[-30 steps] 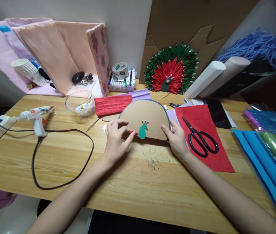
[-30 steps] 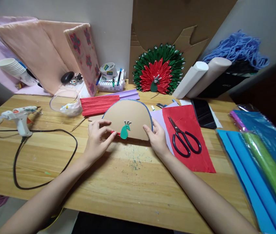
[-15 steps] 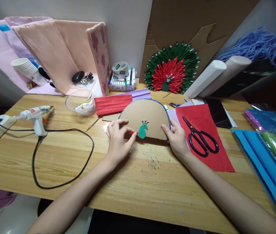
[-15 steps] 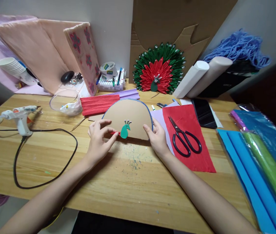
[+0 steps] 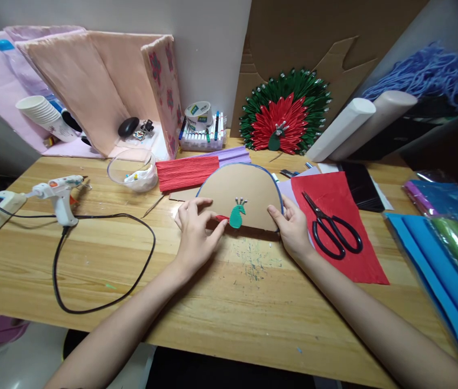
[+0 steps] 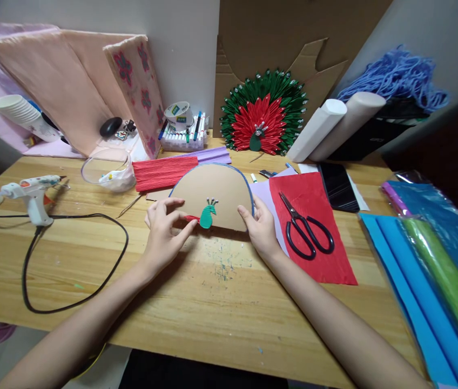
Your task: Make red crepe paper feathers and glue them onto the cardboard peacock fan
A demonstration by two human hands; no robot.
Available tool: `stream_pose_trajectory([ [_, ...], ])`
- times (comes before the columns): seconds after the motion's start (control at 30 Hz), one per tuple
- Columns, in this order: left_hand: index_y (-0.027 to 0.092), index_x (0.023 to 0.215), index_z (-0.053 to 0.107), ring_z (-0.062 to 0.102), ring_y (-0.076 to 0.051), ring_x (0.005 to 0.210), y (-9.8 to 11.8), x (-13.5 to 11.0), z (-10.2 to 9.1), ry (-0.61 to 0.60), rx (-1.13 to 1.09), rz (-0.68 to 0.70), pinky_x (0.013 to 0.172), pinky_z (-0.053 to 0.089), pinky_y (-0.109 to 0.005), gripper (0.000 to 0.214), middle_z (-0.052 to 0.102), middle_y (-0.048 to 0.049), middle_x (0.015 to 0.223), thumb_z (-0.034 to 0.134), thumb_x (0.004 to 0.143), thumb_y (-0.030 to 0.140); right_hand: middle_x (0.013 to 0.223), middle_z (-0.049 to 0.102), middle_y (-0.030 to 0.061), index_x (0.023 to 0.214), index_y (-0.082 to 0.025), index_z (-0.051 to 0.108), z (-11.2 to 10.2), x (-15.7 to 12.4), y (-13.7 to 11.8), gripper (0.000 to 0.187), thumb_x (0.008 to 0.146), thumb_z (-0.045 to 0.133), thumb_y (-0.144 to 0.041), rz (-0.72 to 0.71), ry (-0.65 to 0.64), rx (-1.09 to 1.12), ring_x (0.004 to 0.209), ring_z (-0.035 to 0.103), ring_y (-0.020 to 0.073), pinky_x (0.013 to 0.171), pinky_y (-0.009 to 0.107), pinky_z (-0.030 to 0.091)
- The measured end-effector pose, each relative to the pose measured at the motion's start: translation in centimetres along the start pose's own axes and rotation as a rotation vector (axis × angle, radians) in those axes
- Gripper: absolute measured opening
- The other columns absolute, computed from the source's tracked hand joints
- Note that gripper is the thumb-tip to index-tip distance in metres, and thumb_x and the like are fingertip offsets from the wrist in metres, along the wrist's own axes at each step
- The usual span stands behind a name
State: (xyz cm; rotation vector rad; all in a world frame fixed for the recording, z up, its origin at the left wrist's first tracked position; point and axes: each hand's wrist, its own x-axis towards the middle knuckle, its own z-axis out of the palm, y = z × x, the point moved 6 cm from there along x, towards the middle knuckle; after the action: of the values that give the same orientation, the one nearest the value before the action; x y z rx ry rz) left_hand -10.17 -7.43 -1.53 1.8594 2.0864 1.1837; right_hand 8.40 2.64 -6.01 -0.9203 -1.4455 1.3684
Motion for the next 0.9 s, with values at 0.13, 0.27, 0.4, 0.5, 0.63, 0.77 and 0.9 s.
stream_pose_trajectory([
  [0.13, 0.022, 0.072, 0.062, 0.038, -0.028, 0.110, 0.3, 0.0, 0.1, -0.039, 0.029, -0.016, 0.089, 0.029, -0.049, 0.011, 0.052, -0.0051, 0.115, 0.060, 0.079, 0.031, 0.126, 0.056, 0.0074, 0.122, -0.021, 0.050, 0.0, 0.0, 0.0, 0.047, 0.079, 0.061, -0.039, -0.010, 0.001, -0.029, 0.118, 0.050, 0.0248, 0.103, 0.044, 0.038],
  [0.27, 0.021, 0.070, 0.062, 0.037, -0.026, 0.112, 0.4, 0.0, 0.0, -0.072, 0.080, -0.059, 0.092, 0.028, -0.046, 0.013, 0.053, -0.0044, 0.116, 0.058, 0.079, 0.029, 0.125, 0.056, 0.0071, 0.120, -0.021, 0.051, 0.1, 0.1, 0.0, 0.044, 0.080, 0.060, -0.037, -0.024, 0.009, -0.007, 0.117, 0.051, 0.0240, 0.103, 0.043, 0.039],
  [0.4, 0.022, 0.074, 0.063, 0.037, -0.027, 0.111, -0.1, 0.1, -0.4, -0.032, 0.130, -0.128, 0.091, 0.027, -0.047, 0.014, 0.055, -0.0048, 0.114, 0.057, 0.079, 0.034, 0.125, 0.056, 0.0063, 0.117, -0.022, 0.053, 0.2, 0.1, -0.2, 0.041, 0.079, 0.061, -0.036, -0.034, 0.012, 0.001, 0.118, 0.050, 0.0238, 0.104, 0.043, 0.038],
  [0.5, 0.023, 0.077, 0.064, 0.038, -0.028, 0.110, -0.6, 0.2, -0.8, 0.019, 0.150, -0.159, 0.089, 0.027, -0.046, 0.014, 0.055, -0.0053, 0.112, 0.058, 0.079, 0.036, 0.125, 0.056, 0.0066, 0.116, -0.022, 0.054, 0.2, 0.1, -0.3, 0.039, 0.080, 0.061, -0.036, -0.042, 0.008, -0.008, 0.118, 0.050, 0.0241, 0.103, 0.043, 0.039],
  [0.63, 0.024, 0.078, 0.063, 0.038, -0.028, 0.110, -0.8, 0.2, -0.7, 0.010, 0.136, -0.145, 0.089, 0.027, -0.046, 0.011, 0.054, -0.0047, 0.112, 0.060, 0.078, 0.034, 0.124, 0.057, 0.0074, 0.118, -0.022, 0.052, 0.1, 0.1, -0.1, 0.042, 0.080, 0.060, -0.038, -0.032, 0.011, -0.019, 0.116, 0.052, 0.0245, 0.101, 0.044, 0.041],
  [0.77, 0.023, 0.096, 0.057, 0.039, -0.027, 0.111, -1.1, 0.2, -0.8, 0.052, 0.094, -0.166, 0.091, 0.029, -0.045, 0.020, 0.048, -0.0074, 0.116, 0.059, 0.079, 0.034, 0.124, 0.057, 0.0075, 0.118, -0.021, 0.052, 0.0, 0.1, 0.1, 0.042, 0.080, 0.060, -0.037, -0.023, 0.011, -0.005, 0.116, 0.052, 0.0242, 0.102, 0.044, 0.040],
  [0.9, 0.021, 0.119, 0.039, 0.035, -0.027, 0.118, -1.6, 0.1, -0.7, 0.126, -0.050, -0.182, 0.099, 0.027, -0.047, 0.056, 0.038, -0.0118, 0.123, 0.065, 0.072, 0.038, 0.126, 0.056, 0.0073, 0.118, -0.022, 0.052, 0.1, 0.0, 0.0, 0.040, 0.080, 0.060, -0.034, -0.030, 0.002, 0.015, 0.116, 0.052, 0.0236, 0.103, 0.044, 0.038],
])
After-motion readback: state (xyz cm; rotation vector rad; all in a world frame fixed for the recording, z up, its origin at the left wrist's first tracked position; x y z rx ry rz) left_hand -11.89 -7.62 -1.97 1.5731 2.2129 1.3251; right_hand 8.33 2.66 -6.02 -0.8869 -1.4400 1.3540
